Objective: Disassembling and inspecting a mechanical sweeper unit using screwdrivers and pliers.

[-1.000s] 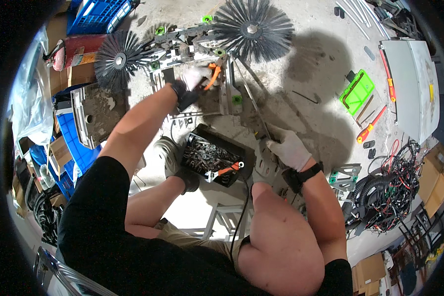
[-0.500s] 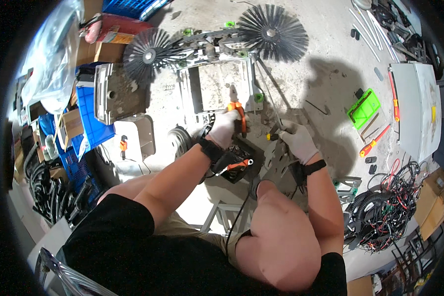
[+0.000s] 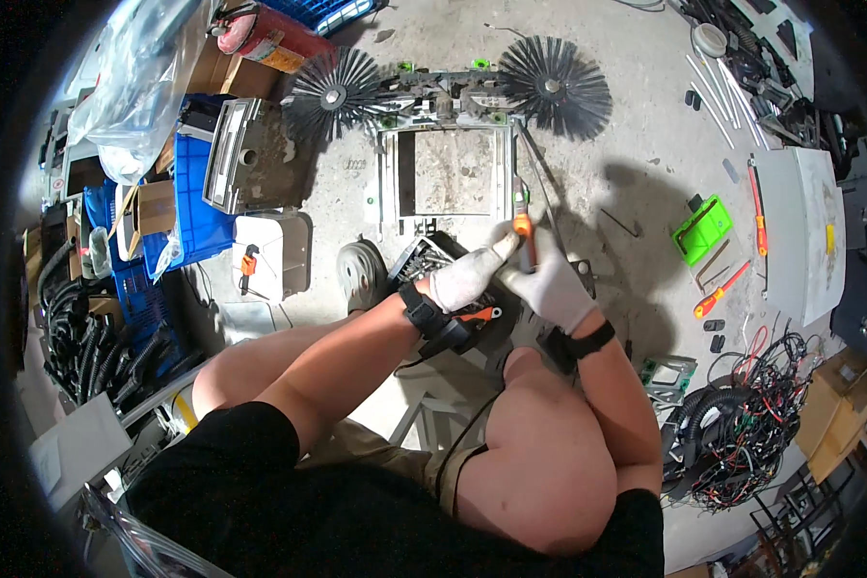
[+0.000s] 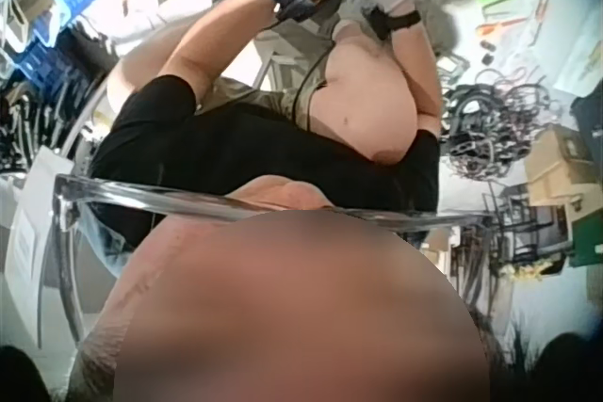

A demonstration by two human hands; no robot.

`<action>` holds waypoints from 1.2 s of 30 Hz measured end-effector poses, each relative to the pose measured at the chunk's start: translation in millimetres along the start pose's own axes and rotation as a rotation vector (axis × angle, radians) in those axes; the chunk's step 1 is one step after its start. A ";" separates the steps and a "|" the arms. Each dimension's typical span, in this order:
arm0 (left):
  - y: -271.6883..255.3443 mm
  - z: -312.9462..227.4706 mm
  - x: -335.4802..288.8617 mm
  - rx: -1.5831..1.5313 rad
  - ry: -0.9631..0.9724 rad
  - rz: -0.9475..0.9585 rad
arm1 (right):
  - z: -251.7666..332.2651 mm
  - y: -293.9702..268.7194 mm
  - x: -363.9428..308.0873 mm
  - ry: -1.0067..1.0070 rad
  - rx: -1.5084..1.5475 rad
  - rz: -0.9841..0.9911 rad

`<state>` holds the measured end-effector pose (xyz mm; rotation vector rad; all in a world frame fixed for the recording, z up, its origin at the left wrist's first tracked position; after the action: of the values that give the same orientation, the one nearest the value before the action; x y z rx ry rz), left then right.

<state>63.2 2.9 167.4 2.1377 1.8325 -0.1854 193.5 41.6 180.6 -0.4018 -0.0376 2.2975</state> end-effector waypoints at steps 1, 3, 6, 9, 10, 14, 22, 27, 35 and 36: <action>-1.6 -9.3 4.1 0.068 -0.006 -0.002 | -14.4 -16.0 -4.3 0.217 -0.188 -0.155; -34.9 22.2 32.5 0.232 -0.255 -0.188 | -3.2 -44.6 -10.9 0.283 -0.207 -0.264; -83.9 46.4 101.4 0.308 -0.257 -0.432 | -17.7 -78.6 -25.9 0.505 -0.322 -0.279; -132.5 79.5 167.0 0.522 -0.251 -0.622 | -51.4 -72.1 -28.3 0.571 -0.234 -0.124; -140.6 86.0 188.7 0.547 -0.294 -0.583 | -64.3 -67.1 -31.8 0.515 -0.111 -0.134; -152.2 100.8 249.4 1.360 -0.250 -0.196 | -43.5 -60.3 -29.1 0.673 0.269 -0.067; -147.7 106.7 262.7 1.574 -0.375 0.010 | 17.6 -123.5 -5.1 0.449 0.452 -0.498; -154.8 112.1 257.7 1.748 -0.413 0.086 | 27.6 -119.6 6.5 0.422 0.294 -0.452; -150.2 95.5 251.0 1.581 -0.390 0.044 | -3.9 -104.5 -14.1 0.566 0.184 -0.324; -147.4 100.6 252.9 1.512 -0.358 0.001 | -11.6 -104.0 -17.5 0.593 0.086 -0.269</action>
<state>-27.6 226.6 -26.2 2.4693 1.5123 -2.3623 281.8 99.6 190.2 -0.9541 0.2851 1.8346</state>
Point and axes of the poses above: each hand's wrist, its own x-axis towards the middle knuckle, its own y-axis out of the palm, z = x × y, the point moved 4 cm from there along x, towards the middle knuckle, and after that the axes turned 2 degrees about -y, right-handed, at the moved point
